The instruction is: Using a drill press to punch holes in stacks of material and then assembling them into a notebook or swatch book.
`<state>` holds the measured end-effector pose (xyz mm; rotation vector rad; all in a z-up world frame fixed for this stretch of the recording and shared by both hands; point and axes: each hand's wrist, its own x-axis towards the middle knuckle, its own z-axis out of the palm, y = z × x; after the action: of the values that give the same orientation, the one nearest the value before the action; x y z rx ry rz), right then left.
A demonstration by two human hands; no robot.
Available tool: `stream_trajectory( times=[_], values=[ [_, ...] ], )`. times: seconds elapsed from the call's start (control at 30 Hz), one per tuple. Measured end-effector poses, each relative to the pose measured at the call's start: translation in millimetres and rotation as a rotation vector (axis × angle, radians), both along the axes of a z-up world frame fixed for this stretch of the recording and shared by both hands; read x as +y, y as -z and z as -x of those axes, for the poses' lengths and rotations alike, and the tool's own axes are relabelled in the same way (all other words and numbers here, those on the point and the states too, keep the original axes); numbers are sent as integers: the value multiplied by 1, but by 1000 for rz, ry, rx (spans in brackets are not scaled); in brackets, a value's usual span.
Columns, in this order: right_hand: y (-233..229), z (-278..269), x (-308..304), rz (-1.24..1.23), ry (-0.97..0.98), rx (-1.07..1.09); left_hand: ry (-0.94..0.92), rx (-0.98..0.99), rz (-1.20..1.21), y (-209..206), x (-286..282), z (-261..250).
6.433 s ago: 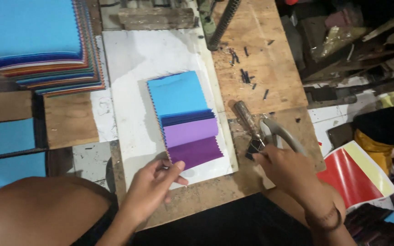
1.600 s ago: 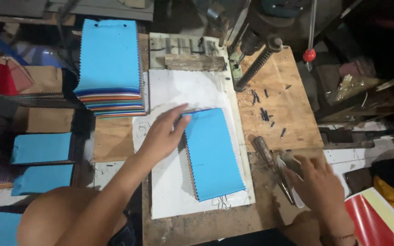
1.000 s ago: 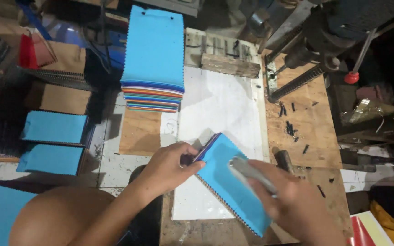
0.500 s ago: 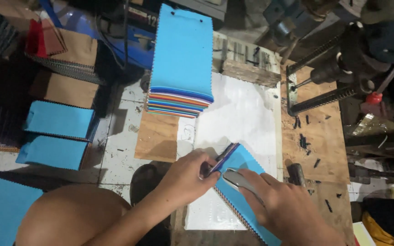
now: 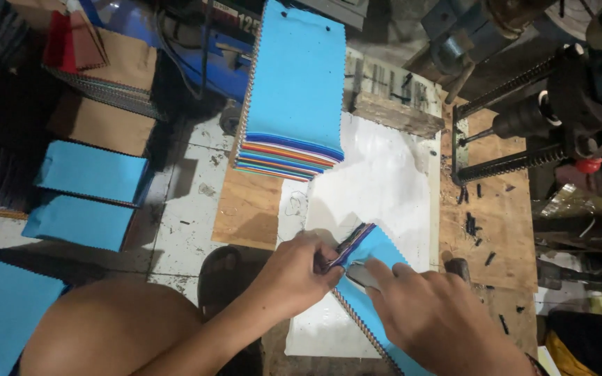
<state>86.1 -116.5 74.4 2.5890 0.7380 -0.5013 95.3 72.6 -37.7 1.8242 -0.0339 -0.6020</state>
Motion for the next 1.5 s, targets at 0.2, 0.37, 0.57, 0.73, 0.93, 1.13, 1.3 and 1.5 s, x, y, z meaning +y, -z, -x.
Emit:
stream_trajectory(
  times=[0.2, 0.37, 0.57, 0.73, 0.93, 1.13, 1.3, 1.5],
  values=[
    [7, -15, 10, 141, 62, 266, -27, 50, 33, -12, 2, -3],
    [17, -2, 1, 22, 1, 146, -59, 66, -34, 4, 0, -5],
    [43, 40, -29, -364, -11, -268, -36, 125, -61, -9, 4, -5],
    [67, 41, -37, -626, 79, -263, -27, 31, -110, -5, 2, -8],
    [28, 39, -41, -429, 240, -66, 2, 165, -143, -34, 0, -6],
    [30, 33, -34, -353, 186, -69, -2, 174, -172, -30, -1, -7],
    [23, 22, -24, -213, 270, 86, -24, 160, -149, -21, -1, -8],
    [16, 4, -12, -62, 176, 185, 0, 46, -116, 0, -4, -7]
  ],
)
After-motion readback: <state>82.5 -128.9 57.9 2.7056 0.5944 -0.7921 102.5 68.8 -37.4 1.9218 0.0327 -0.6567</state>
